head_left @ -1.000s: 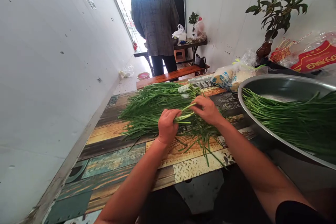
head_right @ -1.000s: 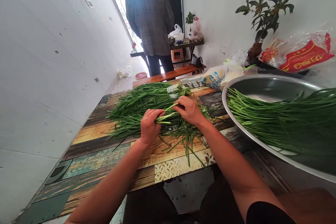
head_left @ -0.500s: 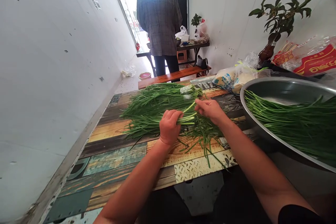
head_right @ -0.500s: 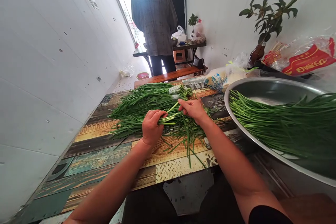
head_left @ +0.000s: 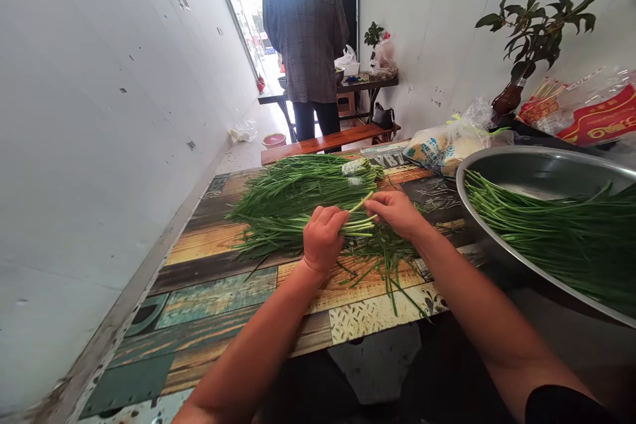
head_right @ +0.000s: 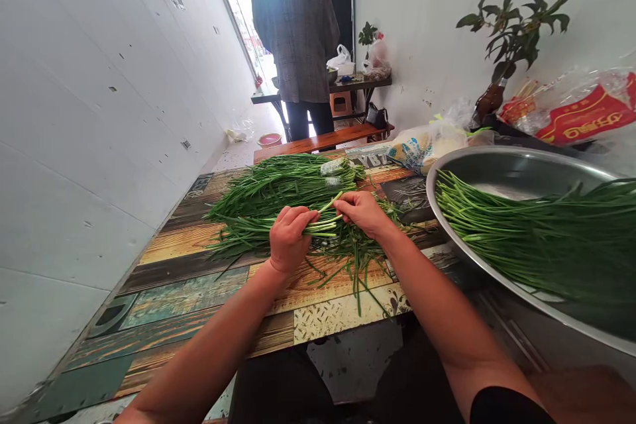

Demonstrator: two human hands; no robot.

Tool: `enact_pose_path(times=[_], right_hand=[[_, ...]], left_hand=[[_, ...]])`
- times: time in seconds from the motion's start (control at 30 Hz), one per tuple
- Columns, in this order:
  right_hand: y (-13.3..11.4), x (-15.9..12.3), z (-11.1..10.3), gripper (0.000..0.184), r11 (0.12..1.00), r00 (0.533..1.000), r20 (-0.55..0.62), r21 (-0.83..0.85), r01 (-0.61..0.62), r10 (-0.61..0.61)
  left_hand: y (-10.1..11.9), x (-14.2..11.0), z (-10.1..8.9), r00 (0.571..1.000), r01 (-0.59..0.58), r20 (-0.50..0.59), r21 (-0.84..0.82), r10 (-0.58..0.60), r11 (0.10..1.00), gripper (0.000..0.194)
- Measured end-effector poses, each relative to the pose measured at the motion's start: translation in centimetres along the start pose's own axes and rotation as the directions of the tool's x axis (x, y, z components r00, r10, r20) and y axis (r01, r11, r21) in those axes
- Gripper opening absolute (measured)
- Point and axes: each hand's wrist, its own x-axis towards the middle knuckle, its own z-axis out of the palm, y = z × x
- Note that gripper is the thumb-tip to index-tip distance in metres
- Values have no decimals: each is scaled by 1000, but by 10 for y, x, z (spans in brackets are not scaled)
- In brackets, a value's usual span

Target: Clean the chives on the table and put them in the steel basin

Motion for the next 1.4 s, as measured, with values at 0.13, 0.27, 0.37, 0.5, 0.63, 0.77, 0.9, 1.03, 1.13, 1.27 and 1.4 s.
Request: enact_pose_path(times=[0.13,0.27,0.37,0.5,0.63,0.77,0.9,1.03,1.13,1.27,1.4], right_hand=[[-2,0,3,22,998,997,-68,61,-24,28],[-4,-1,5,21,997,996,-87,69,-22,28],[-3,0,7,22,999,995,-100,33,26,-23],[2,2,6,19,969,965,-210,-222,107,-154],[6,7,-16,21,800,835,-371,-586,128,-405],[5,13,-46,39,725,819,-494,-673,-146,-294],[5,16,-52,33,619,859,-340,-784,-34,-383],[1,10,-34,43,652,889,-122,-724,225,-442],[-5,1,-16,33,723,932,129,-598,345,-338],[-7,-3,-11,51,784,919,328,-502,366,-219],[5,12,-41,52,865,953,-147,-472,169,-266]], left_hand=[[2,1,-1,1000,-11,-2,0,11,1000,18],[4,2,-1,1000,-9,-19,-26,9,1000,16],[4,3,-1,999,2,-34,-59,-4,998,15],[5,5,-1,998,51,-31,-120,-55,991,16],[6,5,0,993,110,-25,-129,-114,986,16],[5,3,3,995,90,-33,-111,-94,990,15],[3,1,2,998,45,56,-70,-41,997,17],[3,2,-1,983,-55,174,9,53,998,24],[6,4,-2,971,-134,200,2,131,991,24],[3,6,-3,980,-115,158,-43,121,992,21],[-9,7,-4,999,-35,35,-5,35,999,18]])
